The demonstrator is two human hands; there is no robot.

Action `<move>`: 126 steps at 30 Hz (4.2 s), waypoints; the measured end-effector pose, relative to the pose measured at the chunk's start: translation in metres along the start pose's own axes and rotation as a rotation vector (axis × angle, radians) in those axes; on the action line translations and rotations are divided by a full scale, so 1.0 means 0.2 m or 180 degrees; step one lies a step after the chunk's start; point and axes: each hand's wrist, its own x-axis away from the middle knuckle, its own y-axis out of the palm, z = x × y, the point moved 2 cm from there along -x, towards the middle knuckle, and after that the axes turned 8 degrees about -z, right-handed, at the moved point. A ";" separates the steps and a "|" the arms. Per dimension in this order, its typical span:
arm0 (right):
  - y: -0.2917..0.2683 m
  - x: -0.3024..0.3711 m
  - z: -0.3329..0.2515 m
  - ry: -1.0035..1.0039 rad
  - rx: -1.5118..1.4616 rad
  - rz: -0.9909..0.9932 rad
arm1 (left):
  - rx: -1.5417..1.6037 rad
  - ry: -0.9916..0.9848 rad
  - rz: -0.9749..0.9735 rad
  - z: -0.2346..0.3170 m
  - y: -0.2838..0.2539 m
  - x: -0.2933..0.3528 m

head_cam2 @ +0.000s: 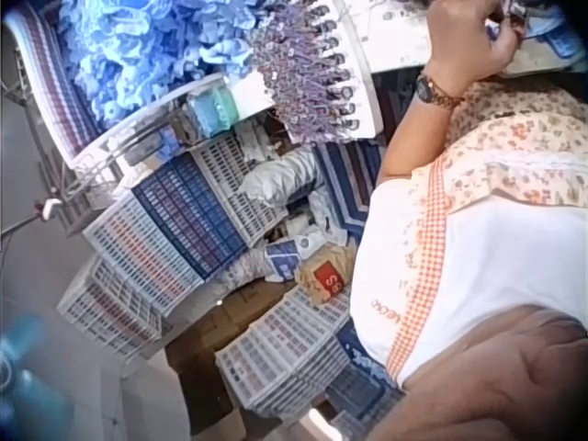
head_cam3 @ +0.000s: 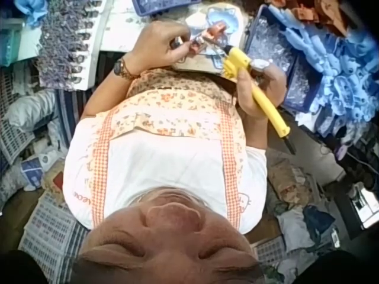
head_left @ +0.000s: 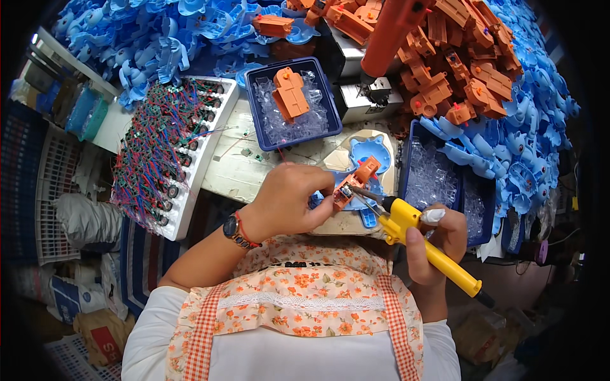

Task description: Assembling blue toy ponies by joining plastic components and applying adhesive using a glue gun.

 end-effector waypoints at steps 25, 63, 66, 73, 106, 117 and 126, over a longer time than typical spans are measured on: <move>-0.09 0.17 0.03 0.0403 -0.0579 0.0356 | 0.2313 -0.1061 0.0834 -0.23 -0.06 0.21; -0.07 0.16 0.02 0.0399 -0.0615 0.0269 | 0.0456 0.0114 -0.0043 -0.17 -0.07 0.27; -0.07 0.16 0.03 0.0405 -0.0571 0.0284 | 0.0397 0.0244 0.0020 -0.15 -0.04 0.26; -0.05 0.17 0.03 0.0390 -0.0482 0.0547 | 0.0789 0.0033 0.0807 -0.09 -0.08 0.22; 0.00 0.15 0.05 -0.0903 0.0157 0.0012 | -0.0605 0.0237 0.0676 0.09 0.05 0.01; 0.00 0.15 0.04 -0.0852 0.0160 -0.0044 | -0.0747 0.0263 0.0670 0.11 0.05 0.01; -0.01 0.14 0.02 -0.0855 0.0255 -0.0112 | -0.0856 0.0256 0.0672 0.12 0.05 0.01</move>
